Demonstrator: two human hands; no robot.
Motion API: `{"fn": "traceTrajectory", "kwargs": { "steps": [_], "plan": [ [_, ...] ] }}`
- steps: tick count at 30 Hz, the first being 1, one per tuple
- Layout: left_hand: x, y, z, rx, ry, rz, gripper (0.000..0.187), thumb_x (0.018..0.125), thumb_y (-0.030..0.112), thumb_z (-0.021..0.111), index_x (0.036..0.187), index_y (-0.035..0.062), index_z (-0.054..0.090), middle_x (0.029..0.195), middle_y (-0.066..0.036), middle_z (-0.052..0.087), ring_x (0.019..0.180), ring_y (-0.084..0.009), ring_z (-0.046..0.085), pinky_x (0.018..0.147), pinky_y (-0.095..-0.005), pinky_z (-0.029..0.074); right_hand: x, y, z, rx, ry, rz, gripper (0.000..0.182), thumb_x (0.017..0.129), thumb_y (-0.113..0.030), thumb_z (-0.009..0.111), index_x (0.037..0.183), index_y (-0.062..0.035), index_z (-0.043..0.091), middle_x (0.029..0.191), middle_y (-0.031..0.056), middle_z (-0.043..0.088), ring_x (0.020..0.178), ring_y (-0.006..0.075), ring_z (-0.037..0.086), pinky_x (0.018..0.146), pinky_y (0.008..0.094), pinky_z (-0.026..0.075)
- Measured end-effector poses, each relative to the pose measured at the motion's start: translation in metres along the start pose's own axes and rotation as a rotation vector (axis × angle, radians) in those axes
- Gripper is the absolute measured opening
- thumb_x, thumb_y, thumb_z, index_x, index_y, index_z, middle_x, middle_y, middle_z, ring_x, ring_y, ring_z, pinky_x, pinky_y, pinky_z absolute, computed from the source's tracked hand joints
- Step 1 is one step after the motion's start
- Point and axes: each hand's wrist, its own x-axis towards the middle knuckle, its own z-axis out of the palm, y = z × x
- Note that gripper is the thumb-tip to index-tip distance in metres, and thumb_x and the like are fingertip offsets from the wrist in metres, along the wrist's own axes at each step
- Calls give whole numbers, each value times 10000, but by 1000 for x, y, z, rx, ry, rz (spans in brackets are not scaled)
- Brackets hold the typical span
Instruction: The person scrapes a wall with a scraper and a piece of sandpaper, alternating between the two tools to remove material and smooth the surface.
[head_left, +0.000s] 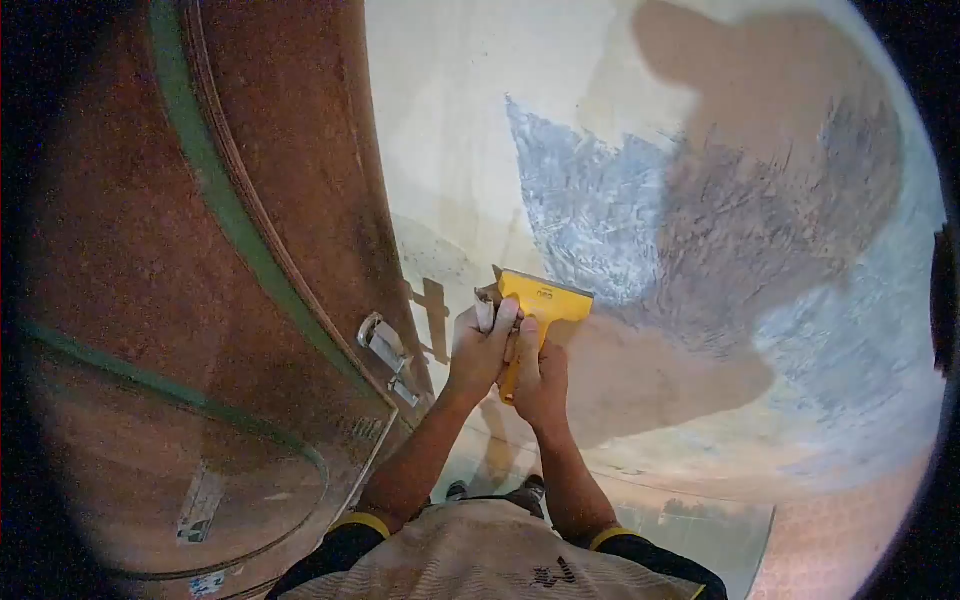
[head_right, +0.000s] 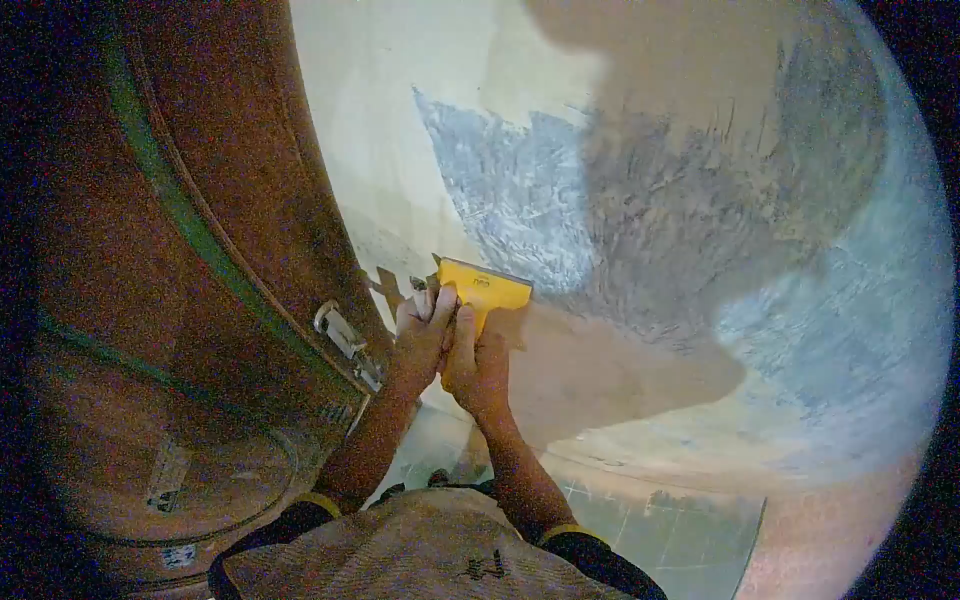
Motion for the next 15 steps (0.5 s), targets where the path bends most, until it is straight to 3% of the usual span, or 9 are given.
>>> {"fn": "traceTrajectory", "kwargs": {
  "steps": [4,6,10,12,13,15],
  "plan": [
    [8,-14,-3,-72,-34,-147,278,963,269,569,809,41,603,613,31,535,497,-36,446,452,-224,357,6,7,8,11,7,-17,455,1013,-307,383,779,26,585,589,104,579,526,211,564,473,361,404],
    [14,-21,-2,-174,-37,24,268,963,254,570,809,38,606,613,40,530,504,-32,444,452,-220,348,7,7,14,-43,87,-194,397,1005,-282,398,877,41,590,660,148,605,561,266,581,481,374,409],
    [16,-13,-13,-171,-140,-91,263,959,240,576,802,31,606,613,39,534,513,-35,456,454,-219,349,13,22,15,-94,13,-68,346,996,-253,415,979,54,573,741,189,616,597,306,595,499,372,420],
    [21,-18,-13,-120,-113,81,276,952,250,591,785,31,609,601,32,535,501,-36,463,445,-214,339,25,64,20,-474,183,-493,311,984,-236,452,974,48,577,729,181,607,595,288,590,523,360,431],
    [24,-8,-15,-121,-113,77,276,952,250,591,785,31,609,601,32,535,501,-36,463,445,-214,339,28,52,22,-476,183,-489,311,984,-236,452,974,48,577,729,181,607,595,288,590,523,360,431],
    [37,23,-18,-53,-105,57,279,945,253,609,754,51,595,627,25,552,498,-38,455,439,-213,350,38,11,25,-754,378,-924,293,982,-217,468,897,31,600,653,125,587,561,252,568,538,342,439]
  ]
}}
